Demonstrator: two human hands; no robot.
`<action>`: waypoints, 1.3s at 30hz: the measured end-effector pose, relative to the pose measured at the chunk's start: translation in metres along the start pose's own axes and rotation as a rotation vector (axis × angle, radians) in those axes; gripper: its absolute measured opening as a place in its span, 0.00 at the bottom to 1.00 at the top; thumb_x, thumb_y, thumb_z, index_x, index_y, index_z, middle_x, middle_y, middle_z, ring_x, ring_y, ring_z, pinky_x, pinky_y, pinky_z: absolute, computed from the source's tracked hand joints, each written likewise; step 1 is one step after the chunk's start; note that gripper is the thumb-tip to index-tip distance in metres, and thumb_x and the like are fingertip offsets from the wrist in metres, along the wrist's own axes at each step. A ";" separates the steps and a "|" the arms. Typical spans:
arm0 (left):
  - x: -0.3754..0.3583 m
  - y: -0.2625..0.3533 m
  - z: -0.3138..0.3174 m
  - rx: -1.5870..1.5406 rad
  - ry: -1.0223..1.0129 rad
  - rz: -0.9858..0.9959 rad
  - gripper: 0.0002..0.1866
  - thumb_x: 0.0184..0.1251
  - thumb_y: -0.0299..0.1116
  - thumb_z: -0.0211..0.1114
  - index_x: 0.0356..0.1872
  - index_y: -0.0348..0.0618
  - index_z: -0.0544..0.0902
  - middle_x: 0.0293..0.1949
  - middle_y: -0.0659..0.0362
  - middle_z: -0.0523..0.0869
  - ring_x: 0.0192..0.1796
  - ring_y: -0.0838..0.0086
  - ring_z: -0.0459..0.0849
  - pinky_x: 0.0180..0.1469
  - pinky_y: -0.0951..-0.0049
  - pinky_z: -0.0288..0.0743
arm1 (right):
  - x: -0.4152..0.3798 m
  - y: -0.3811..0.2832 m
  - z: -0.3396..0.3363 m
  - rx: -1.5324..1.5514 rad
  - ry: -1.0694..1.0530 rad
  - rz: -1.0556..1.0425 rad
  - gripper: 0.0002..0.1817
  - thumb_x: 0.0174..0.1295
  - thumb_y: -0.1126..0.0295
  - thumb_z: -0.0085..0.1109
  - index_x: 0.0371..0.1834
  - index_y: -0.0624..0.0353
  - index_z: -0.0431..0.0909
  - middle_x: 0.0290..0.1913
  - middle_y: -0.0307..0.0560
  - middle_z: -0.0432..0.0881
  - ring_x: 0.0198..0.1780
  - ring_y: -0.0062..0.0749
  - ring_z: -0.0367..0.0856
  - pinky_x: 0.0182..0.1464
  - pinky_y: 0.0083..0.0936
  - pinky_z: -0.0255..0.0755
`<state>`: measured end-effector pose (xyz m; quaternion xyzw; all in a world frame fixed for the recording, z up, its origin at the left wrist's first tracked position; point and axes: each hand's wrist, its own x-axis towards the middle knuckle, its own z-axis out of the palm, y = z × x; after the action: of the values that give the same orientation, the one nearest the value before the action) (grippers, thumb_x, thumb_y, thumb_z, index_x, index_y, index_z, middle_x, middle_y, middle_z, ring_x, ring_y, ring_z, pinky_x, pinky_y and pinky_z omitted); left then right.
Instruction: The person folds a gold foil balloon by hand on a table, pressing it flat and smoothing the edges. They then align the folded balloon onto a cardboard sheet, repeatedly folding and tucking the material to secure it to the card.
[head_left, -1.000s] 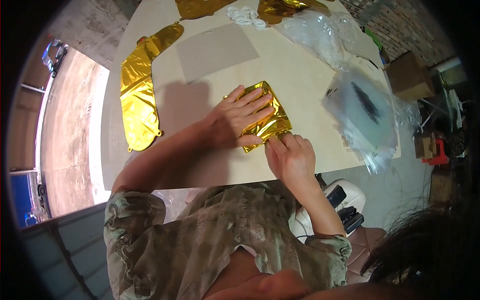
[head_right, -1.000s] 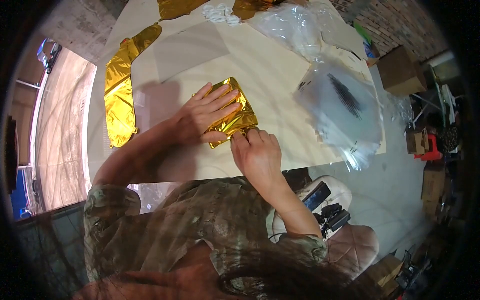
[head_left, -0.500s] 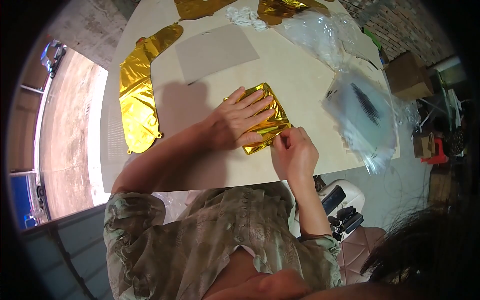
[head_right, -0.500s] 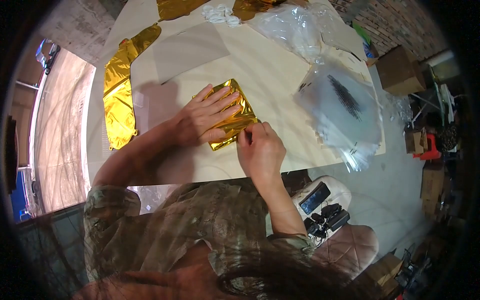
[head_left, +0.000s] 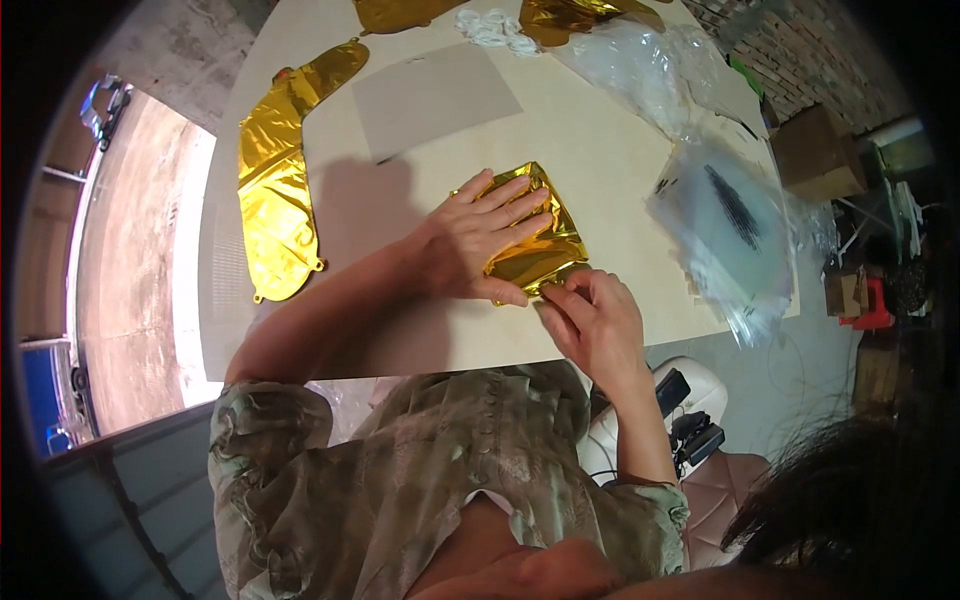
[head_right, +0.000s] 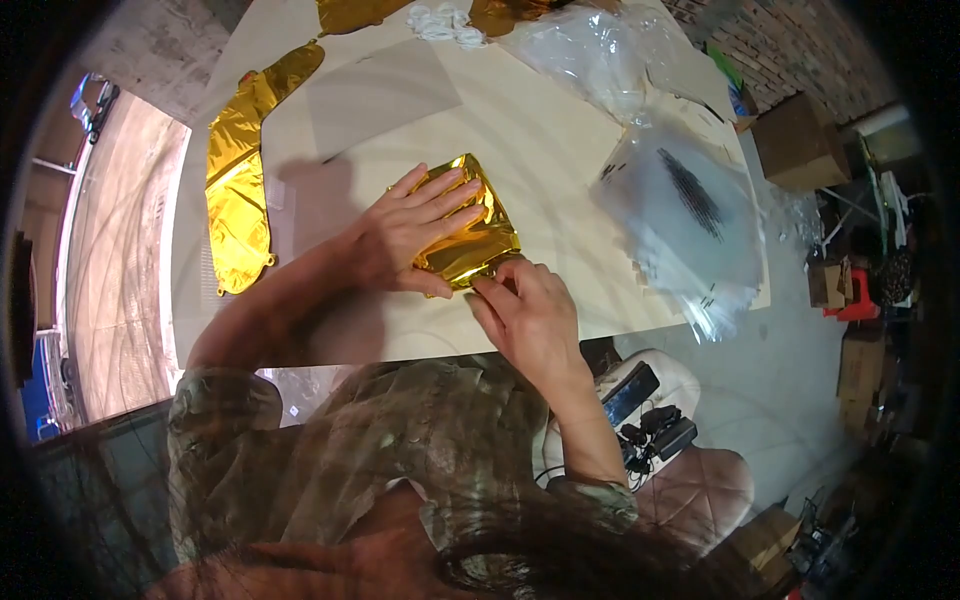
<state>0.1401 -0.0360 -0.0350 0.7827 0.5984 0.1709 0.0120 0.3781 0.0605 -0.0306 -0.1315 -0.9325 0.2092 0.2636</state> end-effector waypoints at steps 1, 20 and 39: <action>0.000 0.000 0.000 0.003 0.000 -0.001 0.54 0.52 0.68 0.68 0.76 0.44 0.68 0.78 0.50 0.64 0.82 0.54 0.58 0.80 0.43 0.47 | 0.001 -0.001 -0.002 -0.013 -0.032 -0.027 0.14 0.53 0.65 0.76 0.41 0.57 0.87 0.42 0.43 0.79 0.40 0.41 0.79 0.43 0.36 0.75; 0.002 0.001 -0.004 -0.041 -0.040 0.007 0.55 0.50 0.62 0.74 0.76 0.40 0.67 0.78 0.45 0.63 0.82 0.50 0.57 0.80 0.43 0.44 | 0.023 0.005 0.000 -0.037 -0.021 -0.128 0.17 0.53 0.70 0.68 0.49 0.56 0.85 0.35 0.45 0.75 0.35 0.42 0.77 0.39 0.37 0.74; 0.005 -0.005 -0.007 -0.120 -0.131 -0.028 0.43 0.66 0.59 0.62 0.74 0.37 0.69 0.79 0.45 0.62 0.83 0.51 0.51 0.80 0.42 0.40 | 0.032 0.013 -0.001 -0.076 -0.063 -0.235 0.06 0.51 0.70 0.73 0.32 0.50 0.87 0.37 0.36 0.81 0.39 0.35 0.80 0.43 0.33 0.77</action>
<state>0.1344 -0.0309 -0.0287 0.7815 0.5960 0.1547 0.1004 0.3540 0.0837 -0.0221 -0.0247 -0.9566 0.1452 0.2515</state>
